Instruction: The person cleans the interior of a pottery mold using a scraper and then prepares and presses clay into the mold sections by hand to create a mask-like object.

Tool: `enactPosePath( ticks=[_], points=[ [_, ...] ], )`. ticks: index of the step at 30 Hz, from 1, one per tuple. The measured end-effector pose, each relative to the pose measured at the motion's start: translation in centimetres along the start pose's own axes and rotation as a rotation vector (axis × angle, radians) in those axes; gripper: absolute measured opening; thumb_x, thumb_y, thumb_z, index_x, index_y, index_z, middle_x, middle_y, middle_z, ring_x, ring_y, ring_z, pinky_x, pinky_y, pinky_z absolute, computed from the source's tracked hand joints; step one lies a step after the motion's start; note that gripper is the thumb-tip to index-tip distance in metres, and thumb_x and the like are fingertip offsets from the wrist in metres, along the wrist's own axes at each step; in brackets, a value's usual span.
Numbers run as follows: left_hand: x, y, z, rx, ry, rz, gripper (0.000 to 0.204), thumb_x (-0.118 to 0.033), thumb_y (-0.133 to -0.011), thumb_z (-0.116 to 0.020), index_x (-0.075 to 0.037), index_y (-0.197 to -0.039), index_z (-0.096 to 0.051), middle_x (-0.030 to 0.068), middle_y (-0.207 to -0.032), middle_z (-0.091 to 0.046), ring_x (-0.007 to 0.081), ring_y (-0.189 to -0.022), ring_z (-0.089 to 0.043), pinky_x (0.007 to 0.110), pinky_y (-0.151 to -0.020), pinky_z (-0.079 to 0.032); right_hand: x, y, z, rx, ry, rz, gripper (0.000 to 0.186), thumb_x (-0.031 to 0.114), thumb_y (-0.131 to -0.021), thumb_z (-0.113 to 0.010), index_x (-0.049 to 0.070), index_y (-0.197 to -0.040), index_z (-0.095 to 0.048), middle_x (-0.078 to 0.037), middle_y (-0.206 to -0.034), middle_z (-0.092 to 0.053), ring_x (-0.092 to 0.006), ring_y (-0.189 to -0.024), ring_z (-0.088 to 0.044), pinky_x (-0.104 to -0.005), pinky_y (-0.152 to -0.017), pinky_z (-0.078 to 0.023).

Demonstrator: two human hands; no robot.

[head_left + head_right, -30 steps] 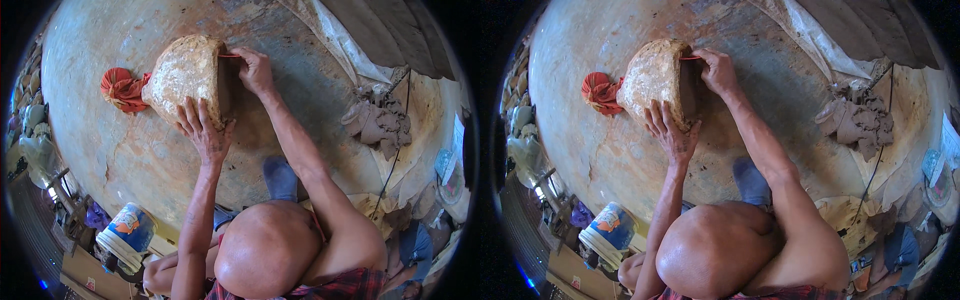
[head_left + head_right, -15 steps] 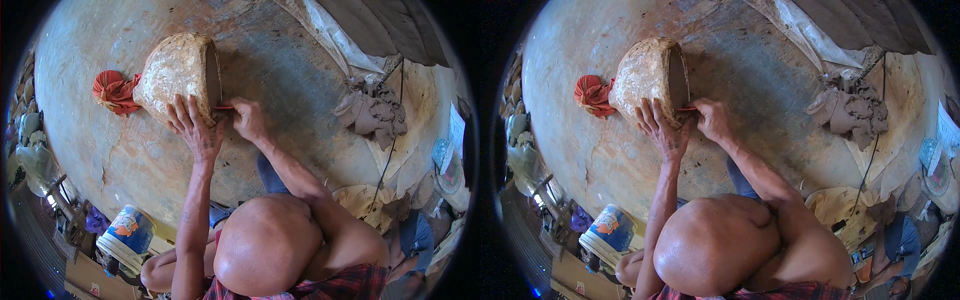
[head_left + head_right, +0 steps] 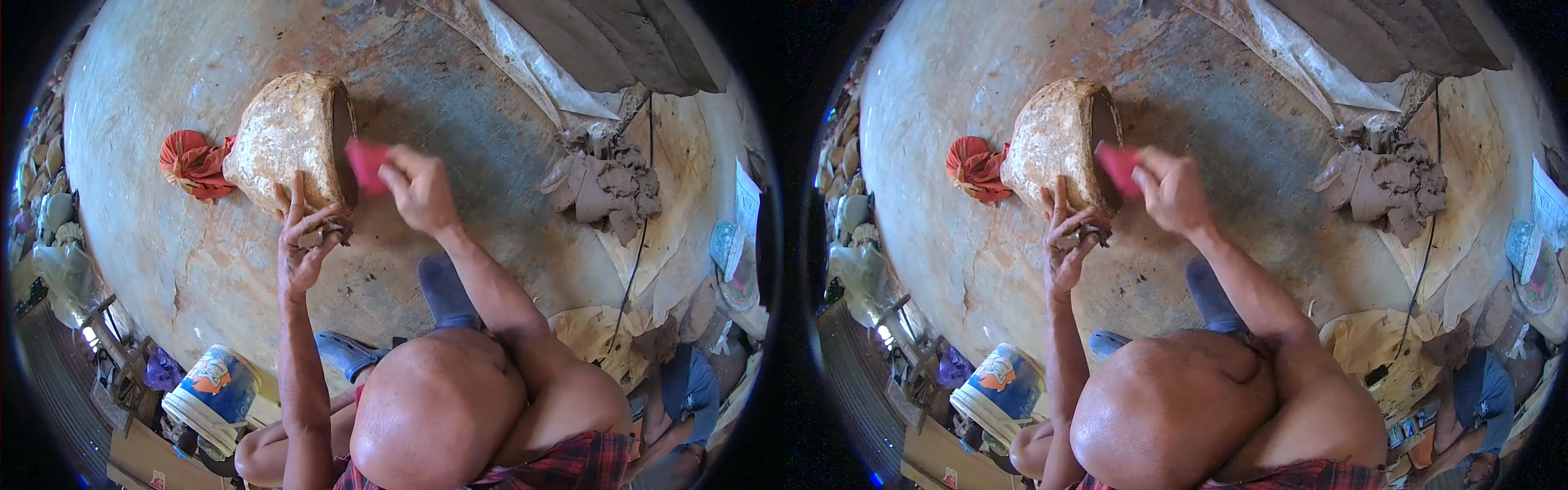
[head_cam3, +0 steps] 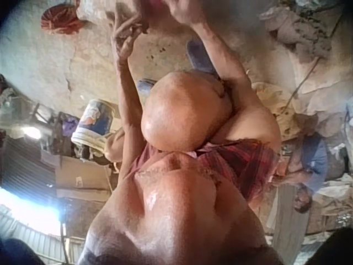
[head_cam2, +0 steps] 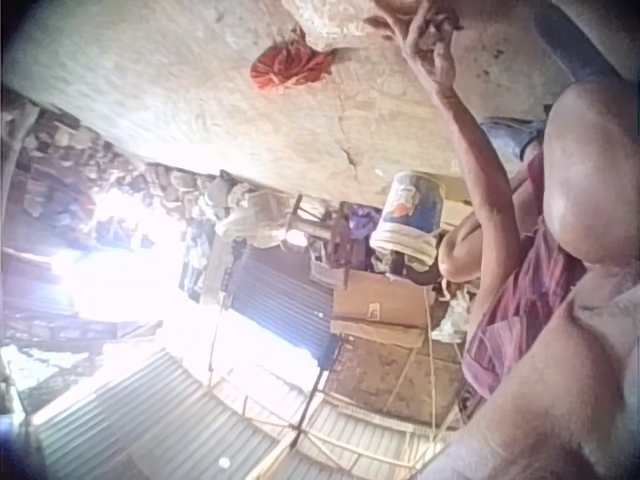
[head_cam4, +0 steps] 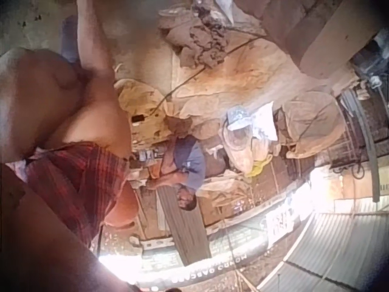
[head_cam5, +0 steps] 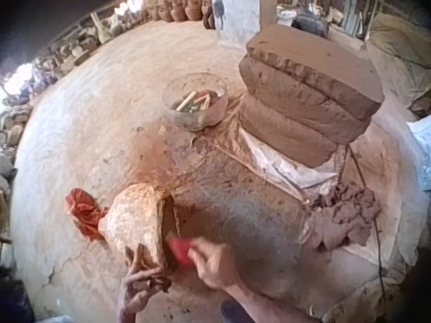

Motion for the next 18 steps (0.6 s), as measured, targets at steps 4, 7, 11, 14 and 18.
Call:
enactPosePath(
  ticks=[4, 7, 11, 14, 18],
  points=[
    [-0.3, -0.2, -1.8, -0.073, -0.206, -0.079, 0.058, -0.023, -0.078, -0.091, -0.023, -0.135, -0.077, 0.0135, -0.175, -0.031, 0.0384, -0.167, -0.004, 0.059, -0.131, 0.0, -5.0, -7.7, 0.4, -0.221, 0.162, -0.107, 0.015, 0.01, -0.093, -0.064, -0.001, -0.1, -0.072, -0.026, -0.085, -0.072, -0.0438, -0.084, -0.074, -0.0474, -0.071, -0.055],
    [-0.3, -0.2, -1.9, -0.114, -0.302, -0.117, 0.066, -0.023, -0.079, -0.091, -0.026, -0.141, -0.072, 0.0132, -0.176, -0.028, 0.0406, -0.166, -0.004, 0.063, -0.13, 0.001, -6.4, -11.1, -2.4, -0.19, 0.27, -0.056, 0.014, 0.007, -0.091, -0.064, -0.001, -0.1, -0.072, -0.027, -0.085, -0.072, -0.0469, -0.086, -0.073, -0.0506, -0.075, -0.055],
    [0.0, -0.1, -2.4, -0.099, -0.488, -0.096, 0.07, -0.017, -0.079, -0.088, -0.032, -0.145, -0.069, 0.0129, -0.178, -0.024, 0.0434, -0.166, -0.004, 0.068, -0.128, -0.001, -6.3, -11.8, -3.7, -0.166, 0.249, -0.069, 0.018, 0.005, -0.091, -0.065, 0.001, -0.105, -0.075, -0.023, -0.092, -0.075, -0.0401, -0.085, -0.075, -0.0441, -0.077, -0.056],
    [0.3, 0.0, -2.5, -0.105, -0.523, -0.095, 0.071, -0.013, -0.08, -0.085, -0.033, -0.146, -0.068, 0.013, -0.178, -0.024, 0.045, -0.165, -0.004, 0.069, -0.128, -0.002, -4.3, -10.7, -3.6, -0.193, 0.185, 0.014, 0.016, 0.004, -0.089, -0.07, 0.001, -0.104, -0.075, -0.022, -0.093, -0.076, -0.0391, -0.086, -0.075, -0.043, -0.078, -0.057],
    [0.2, 0.1, -2.6, -0.136, -0.551, -0.105, 0.068, -0.017, -0.08, -0.089, -0.023, -0.145, -0.069, 0.0141, -0.177, -0.026, 0.0434, -0.165, -0.007, 0.062, -0.131, -0.006, -1.9, -8.4, -3.5, -0.207, 0.187, 0.251, 0.019, -0.001, -0.091, -0.068, 0.001, -0.107, -0.077, -0.019, -0.095, -0.077, -0.0342, -0.088, -0.077, -0.0384, -0.078, -0.059]
  ],
)
Point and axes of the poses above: each hand's wrist, its own y-axis away from the middle knuckle, its own z-axis out of the back of the hand, x = y × z, the point moved 6 cm from there along -y, towards the middle knuckle
